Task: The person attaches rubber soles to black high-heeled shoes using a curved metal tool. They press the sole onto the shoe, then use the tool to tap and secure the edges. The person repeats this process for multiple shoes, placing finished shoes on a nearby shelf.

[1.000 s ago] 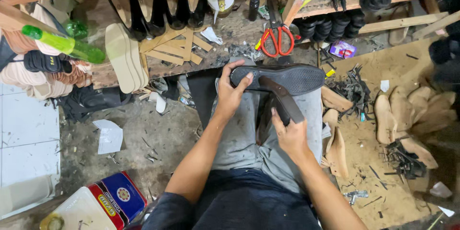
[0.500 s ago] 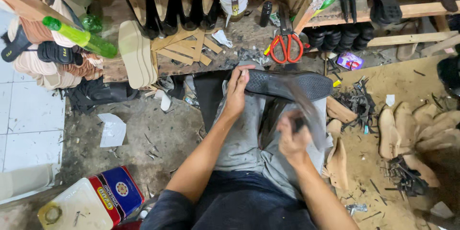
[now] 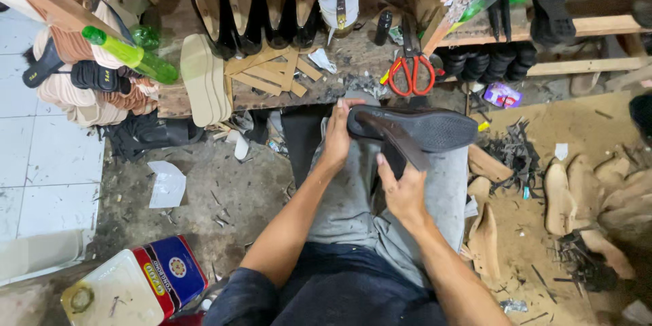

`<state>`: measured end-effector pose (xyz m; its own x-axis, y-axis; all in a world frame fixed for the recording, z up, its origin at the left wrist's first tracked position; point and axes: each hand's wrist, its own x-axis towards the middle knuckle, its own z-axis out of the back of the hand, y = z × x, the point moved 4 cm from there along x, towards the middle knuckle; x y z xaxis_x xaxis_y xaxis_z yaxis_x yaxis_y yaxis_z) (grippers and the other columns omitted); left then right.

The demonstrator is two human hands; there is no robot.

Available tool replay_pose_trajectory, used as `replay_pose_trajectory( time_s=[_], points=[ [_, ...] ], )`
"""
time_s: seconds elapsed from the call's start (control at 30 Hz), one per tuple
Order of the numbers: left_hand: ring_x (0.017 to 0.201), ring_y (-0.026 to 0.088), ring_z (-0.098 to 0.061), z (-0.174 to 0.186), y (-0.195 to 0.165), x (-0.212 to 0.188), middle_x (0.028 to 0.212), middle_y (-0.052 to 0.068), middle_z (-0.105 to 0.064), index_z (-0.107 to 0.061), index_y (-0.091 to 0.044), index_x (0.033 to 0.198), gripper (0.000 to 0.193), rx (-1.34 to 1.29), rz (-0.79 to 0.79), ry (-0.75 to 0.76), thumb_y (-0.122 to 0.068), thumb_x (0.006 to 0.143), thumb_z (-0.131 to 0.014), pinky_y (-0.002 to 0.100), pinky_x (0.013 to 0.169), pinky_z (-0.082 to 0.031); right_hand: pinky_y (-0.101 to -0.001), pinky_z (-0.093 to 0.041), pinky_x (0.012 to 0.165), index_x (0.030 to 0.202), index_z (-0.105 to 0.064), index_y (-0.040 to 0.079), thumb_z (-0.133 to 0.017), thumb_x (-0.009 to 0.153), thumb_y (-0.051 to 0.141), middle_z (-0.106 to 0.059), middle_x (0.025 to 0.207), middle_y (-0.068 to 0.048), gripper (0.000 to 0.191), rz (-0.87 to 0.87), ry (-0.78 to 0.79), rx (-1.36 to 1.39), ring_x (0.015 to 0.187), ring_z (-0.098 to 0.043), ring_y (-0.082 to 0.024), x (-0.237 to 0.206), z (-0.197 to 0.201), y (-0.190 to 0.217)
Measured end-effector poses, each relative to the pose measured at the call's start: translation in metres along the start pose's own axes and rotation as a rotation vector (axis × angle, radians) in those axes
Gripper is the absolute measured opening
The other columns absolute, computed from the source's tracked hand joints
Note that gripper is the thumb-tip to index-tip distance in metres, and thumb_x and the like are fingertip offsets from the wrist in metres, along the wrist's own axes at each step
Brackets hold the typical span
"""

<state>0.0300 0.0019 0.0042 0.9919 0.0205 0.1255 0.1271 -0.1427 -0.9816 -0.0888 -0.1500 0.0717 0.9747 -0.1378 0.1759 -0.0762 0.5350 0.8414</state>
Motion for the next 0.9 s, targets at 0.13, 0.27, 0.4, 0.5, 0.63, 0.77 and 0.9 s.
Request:
replay_pose_trajectory(
  time_s=[0.13, 0.27, 0.4, 0.5, 0.63, 0.77, 0.9],
  points=[
    [0.103, 0.018, -0.059, -0.001, 0.015, -0.002, 0.110, 0.008, -0.065, -0.066, -0.003, 0.116, 0.058, 0.010, 0.054, -0.018, -0.045, 0.112, -0.025, 0.031, 0.099, -0.045, -0.0336, -0.055, 0.062, 0.101, -0.059, 0.004, -0.066, 0.103, 0.021, -0.065, 0.084, -0.010, 0.018, 0.189, -0.264, 0.680, 0.067, -0.064, -0.018, -0.015, 0.012, -0.003],
    [0.109, 0.020, -0.057, 0.003, 0.026, 0.001, 0.115, 0.010, -0.064, -0.066, -0.002, 0.116, 0.058, 0.077, -0.009, -0.051, -0.045, 0.113, -0.027, 0.032, 0.104, -0.041, -0.0366, -0.056, 0.075, 0.107, -0.060, 0.005, -0.068, 0.100, 0.022, -0.067, 0.095, -0.010, 0.020, 0.438, -0.268, 0.671, 0.082, -0.068, -0.020, -0.020, 0.007, 0.001],
    [0.113, 0.023, -0.056, 0.006, 0.033, -0.002, 0.117, 0.012, -0.061, -0.068, -0.002, 0.112, 0.056, 0.160, 0.064, -0.114, -0.044, 0.112, -0.031, 0.034, 0.105, -0.040, -0.0359, -0.054, 0.067, 0.111, -0.067, 0.000, -0.068, 0.096, 0.018, -0.072, 0.087, -0.015, 0.024, 0.127, -0.090, 0.035, 0.074, -0.070, -0.024, -0.038, 0.019, -0.030],
    [0.122, 0.024, -0.053, 0.005, 0.032, -0.017, 0.123, 0.013, -0.062, -0.071, 0.000, 0.106, 0.054, 0.023, 0.092, -0.198, -0.042, 0.109, -0.037, 0.036, 0.111, -0.035, -0.0351, -0.055, 0.059, 0.098, -0.064, 0.002, -0.065, 0.088, 0.021, -0.072, 0.071, -0.011, 0.022, 0.025, 0.068, 0.015, 0.060, -0.072, -0.024, -0.069, 0.047, -0.056],
    [0.132, 0.026, -0.051, 0.000, 0.022, -0.034, 0.136, 0.015, -0.062, -0.068, 0.002, 0.096, 0.052, -0.374, 0.086, -0.270, -0.041, 0.110, -0.042, 0.040, 0.116, -0.033, -0.0375, -0.054, 0.066, 0.097, -0.063, 0.004, -0.059, 0.089, 0.023, -0.066, 0.082, -0.013, 0.021, 0.474, 0.207, -0.057, 0.072, -0.069, -0.031, -0.109, 0.097, -0.055],
    [0.128, 0.032, -0.060, -0.008, -0.014, -0.022, 0.138, 0.025, -0.065, -0.066, 0.003, 0.097, 0.053, -0.549, -0.117, -0.106, -0.039, 0.115, -0.039, 0.044, 0.117, -0.040, -0.0479, -0.051, 0.088, 0.079, -0.069, 0.010, -0.074, 0.082, 0.024, -0.068, 0.073, -0.006, 0.015, 0.243, 0.292, -0.381, 0.068, -0.071, -0.027, -0.111, 0.110, -0.061],
    [0.123, 0.031, -0.064, -0.022, -0.051, -0.014, 0.131, 0.025, -0.066, -0.067, 0.006, 0.109, 0.063, -0.463, -0.190, 0.045, -0.044, 0.112, -0.028, 0.043, 0.117, -0.044, -0.0353, -0.053, 0.072, 0.099, -0.069, 0.003, -0.077, 0.091, 0.008, -0.070, 0.097, -0.012, 0.013, 0.141, -0.122, -0.404, 0.079, -0.067, -0.026, -0.081, 0.120, -0.028]
  ],
)
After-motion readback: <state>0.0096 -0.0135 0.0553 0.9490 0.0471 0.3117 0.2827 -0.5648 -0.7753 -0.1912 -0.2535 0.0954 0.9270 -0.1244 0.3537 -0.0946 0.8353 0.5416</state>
